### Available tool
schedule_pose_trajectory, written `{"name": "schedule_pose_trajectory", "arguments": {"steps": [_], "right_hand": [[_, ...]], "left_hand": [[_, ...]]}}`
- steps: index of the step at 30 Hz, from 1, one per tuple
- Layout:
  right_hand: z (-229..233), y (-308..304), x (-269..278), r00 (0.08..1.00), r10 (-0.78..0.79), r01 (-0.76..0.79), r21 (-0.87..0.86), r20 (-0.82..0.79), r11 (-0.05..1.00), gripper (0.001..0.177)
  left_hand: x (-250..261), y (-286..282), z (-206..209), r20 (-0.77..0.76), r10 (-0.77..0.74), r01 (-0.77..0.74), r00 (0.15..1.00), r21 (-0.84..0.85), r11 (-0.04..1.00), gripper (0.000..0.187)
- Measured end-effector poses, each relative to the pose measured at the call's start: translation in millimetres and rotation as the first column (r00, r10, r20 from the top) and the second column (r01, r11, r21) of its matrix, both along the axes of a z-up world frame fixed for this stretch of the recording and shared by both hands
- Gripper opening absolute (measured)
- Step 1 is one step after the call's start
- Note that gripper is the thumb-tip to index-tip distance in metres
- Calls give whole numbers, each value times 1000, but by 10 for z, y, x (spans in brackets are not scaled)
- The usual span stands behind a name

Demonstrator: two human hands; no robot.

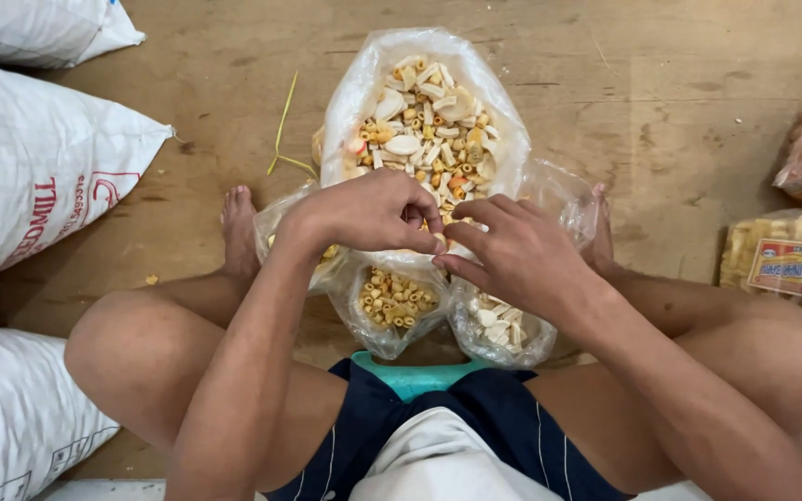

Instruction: Sorting various types of crackers from a large bulk bag into smaller individual plastic bags by hand.

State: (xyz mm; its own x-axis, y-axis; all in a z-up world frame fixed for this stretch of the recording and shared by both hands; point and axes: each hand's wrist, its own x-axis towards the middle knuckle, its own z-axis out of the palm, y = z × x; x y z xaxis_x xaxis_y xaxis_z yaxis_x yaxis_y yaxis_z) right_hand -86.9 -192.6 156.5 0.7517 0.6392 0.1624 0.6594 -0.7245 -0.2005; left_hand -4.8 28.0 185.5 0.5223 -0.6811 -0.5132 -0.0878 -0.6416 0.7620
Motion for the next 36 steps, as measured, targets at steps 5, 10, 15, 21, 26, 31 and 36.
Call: {"name": "schedule_pose_trajectory", "arguments": {"steps": [5,10,15,21,26,31,36], "right_hand": [[-63,111,-31,998,59,-59,-7,25,998,24],[199,298,-72,949,100,-162,-191,-299,968,35],[-149,194,-223,878,-78,-220,-543,-471,811,53],[-440,309,-284,938,-39,-180,-578,-344,796,47],[-625,347,-273,929,-27,-180,-513,-369,839,40],[-606,413,-273,967,-13,-128,-530,-255,838,31],[-491,510,-307,955,27,-170,-469,-296,867,21]], "left_hand": [[-16,55,-39,2,-24,24,1000,53,998,32],[-19,172,-75,54,-40,23,998,290,957,45],[-124,271,-876,230,-59,-75,972,533,843,38],[-56,-12,-1908,354,-33,-107,935,370,923,21],[-124,-193,-2649,492,-75,-120,867,353,928,21],[-209,-244,-2709,543,-104,-133,833,380,915,28],[-188,-281,-2847,558,-140,-81,818,351,933,32]]}}
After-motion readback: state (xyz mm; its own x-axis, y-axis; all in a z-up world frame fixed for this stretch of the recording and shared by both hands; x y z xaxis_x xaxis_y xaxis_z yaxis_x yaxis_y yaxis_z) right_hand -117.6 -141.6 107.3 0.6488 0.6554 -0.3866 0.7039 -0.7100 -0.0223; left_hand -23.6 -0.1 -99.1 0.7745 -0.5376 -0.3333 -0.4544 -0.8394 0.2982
